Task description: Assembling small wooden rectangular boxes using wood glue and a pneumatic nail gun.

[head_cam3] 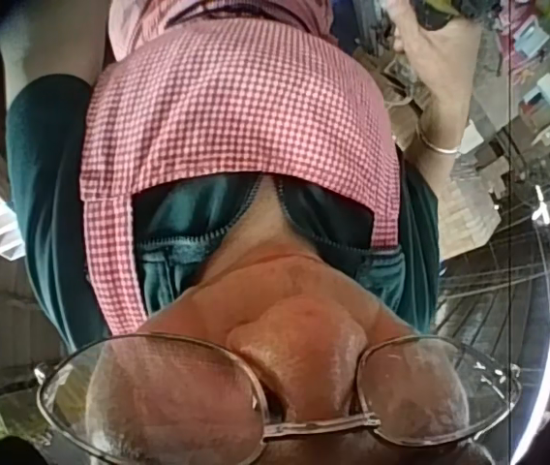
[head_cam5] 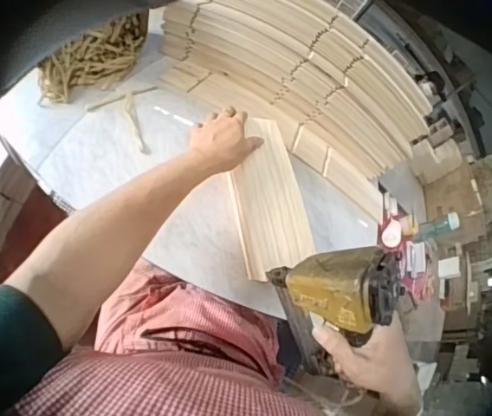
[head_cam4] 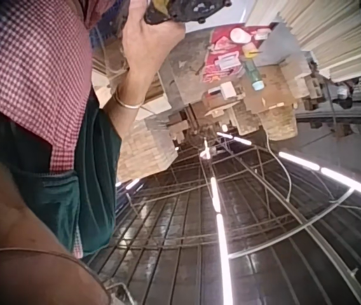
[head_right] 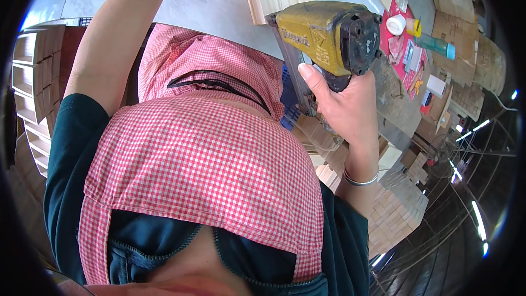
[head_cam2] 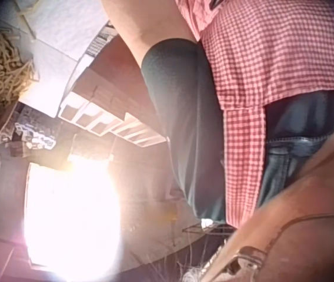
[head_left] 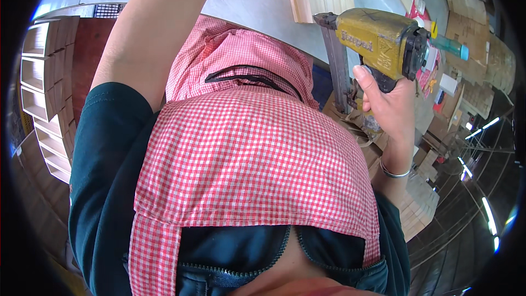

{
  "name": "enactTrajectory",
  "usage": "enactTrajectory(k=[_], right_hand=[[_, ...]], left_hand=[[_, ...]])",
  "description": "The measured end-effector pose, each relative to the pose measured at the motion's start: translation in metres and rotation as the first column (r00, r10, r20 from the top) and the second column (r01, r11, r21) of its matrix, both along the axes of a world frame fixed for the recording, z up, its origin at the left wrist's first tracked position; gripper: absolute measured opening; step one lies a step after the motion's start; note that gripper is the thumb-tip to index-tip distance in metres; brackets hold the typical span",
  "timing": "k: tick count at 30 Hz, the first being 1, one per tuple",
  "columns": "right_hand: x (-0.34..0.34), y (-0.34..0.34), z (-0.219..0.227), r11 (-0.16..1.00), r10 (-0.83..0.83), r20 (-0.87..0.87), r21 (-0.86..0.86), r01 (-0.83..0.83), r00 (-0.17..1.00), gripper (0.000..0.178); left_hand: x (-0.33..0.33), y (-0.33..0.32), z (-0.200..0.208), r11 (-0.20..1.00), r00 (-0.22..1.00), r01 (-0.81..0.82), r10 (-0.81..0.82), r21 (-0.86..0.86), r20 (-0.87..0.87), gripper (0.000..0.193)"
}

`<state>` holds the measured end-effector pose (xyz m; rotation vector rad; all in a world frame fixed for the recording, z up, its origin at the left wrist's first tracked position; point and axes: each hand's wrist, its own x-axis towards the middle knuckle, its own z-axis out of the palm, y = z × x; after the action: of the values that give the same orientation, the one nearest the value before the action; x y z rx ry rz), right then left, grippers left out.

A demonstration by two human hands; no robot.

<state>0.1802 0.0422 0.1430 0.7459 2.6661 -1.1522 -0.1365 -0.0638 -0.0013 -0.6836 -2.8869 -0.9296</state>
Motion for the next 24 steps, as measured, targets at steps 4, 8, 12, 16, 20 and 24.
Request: enactTrajectory(k=[4,8,12,16,20,24], right_hand=[[-0.004,-0.003,0.006,0.999,-0.037,0.083,0.011,0.036,0.996,0.026],[-0.010,-0.008,0.013,0.998,-0.064,0.143,0.036,0.060,0.988,0.029],[-0.018,-0.012,0.019,0.994,-0.111,0.238,0.049,0.102,0.965,0.023],[-0.021,-0.008,0.019,0.992,-0.126,0.244,0.038,0.120,0.962,0.022],[-0.009,-0.003,0.014,0.993,-0.119,0.144,0.010,0.119,0.982,0.022],[0.015,0.010,0.006,0.987,-0.157,0.020,-0.027,0.158,0.987,0.025]], left_hand=[[0.000,-0.001,-0.001,1.000,1.000,0.005,-0.005,0.011,-0.003,0.056],[-0.001,-0.002,-0.002,1.000,1.000,0.010,-0.009,0.014,-0.018,0.056],[-0.004,-0.001,-0.009,1.000,0.998,0.007,-0.005,0.029,-0.070,0.057],[-0.002,-0.001,-0.003,1.000,0.999,0.021,-0.022,-0.007,-0.029,0.057],[-0.006,-0.013,0.013,0.972,0.968,0.209,-0.221,-0.107,-0.119,0.063],[-0.016,-0.022,0.034,0.792,0.762,0.522,-0.600,-0.317,-0.244,0.077]])
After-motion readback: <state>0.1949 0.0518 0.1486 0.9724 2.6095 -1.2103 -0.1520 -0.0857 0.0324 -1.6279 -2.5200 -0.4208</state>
